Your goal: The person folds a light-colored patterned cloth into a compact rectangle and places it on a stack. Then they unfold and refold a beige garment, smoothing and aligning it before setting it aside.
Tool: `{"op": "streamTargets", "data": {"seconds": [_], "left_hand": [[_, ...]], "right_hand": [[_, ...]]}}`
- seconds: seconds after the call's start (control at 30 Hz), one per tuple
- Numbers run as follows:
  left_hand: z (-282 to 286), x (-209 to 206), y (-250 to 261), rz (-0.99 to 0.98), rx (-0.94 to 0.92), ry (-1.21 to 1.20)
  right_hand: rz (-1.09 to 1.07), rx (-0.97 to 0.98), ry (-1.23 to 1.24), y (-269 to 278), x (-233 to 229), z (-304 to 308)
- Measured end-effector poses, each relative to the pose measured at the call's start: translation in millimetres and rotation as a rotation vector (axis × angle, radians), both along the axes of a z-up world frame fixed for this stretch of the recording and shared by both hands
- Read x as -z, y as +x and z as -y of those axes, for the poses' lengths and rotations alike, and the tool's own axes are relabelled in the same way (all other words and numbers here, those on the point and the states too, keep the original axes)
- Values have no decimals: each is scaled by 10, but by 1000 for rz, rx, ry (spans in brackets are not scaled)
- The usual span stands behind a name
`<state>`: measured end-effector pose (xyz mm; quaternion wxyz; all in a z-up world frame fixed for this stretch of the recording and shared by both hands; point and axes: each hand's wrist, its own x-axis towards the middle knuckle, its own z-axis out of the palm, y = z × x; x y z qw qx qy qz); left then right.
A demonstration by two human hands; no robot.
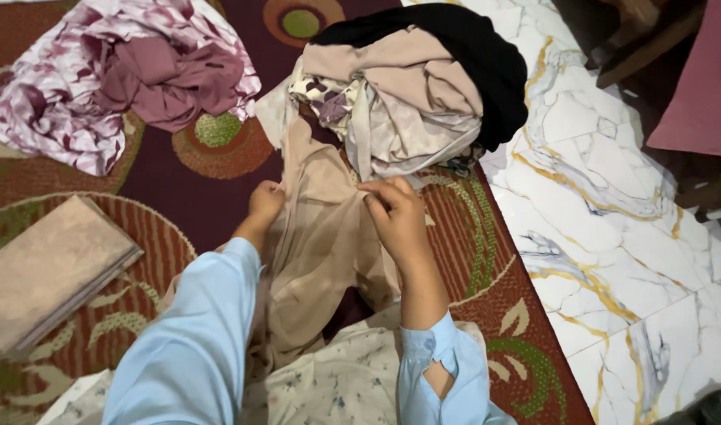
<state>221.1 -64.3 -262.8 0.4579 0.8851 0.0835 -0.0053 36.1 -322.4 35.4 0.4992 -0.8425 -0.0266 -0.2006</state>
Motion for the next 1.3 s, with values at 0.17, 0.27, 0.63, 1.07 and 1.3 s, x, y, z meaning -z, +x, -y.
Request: {"op": "streamTargets", "data": {"seconds": [0.17, 0.27, 0.63, 1.07, 1.3], "left_hand": [[-479, 195, -354, -652, 806, 342], [-665, 125, -579, -838, 1086, 557], [-63, -749, -445, -234, -38, 317], [-200, -337, -62, 138, 3, 402], [3, -947, -450, 48, 28, -575]], "right_hand": [[10, -40, -68, -13, 59, 6], [10, -143, -115, -52, 85, 15], [-63, -236, -212, -79, 101, -36], [84, -147, -154, 35, 273, -77], [-130, -248, -252, -2, 181, -129]]}}
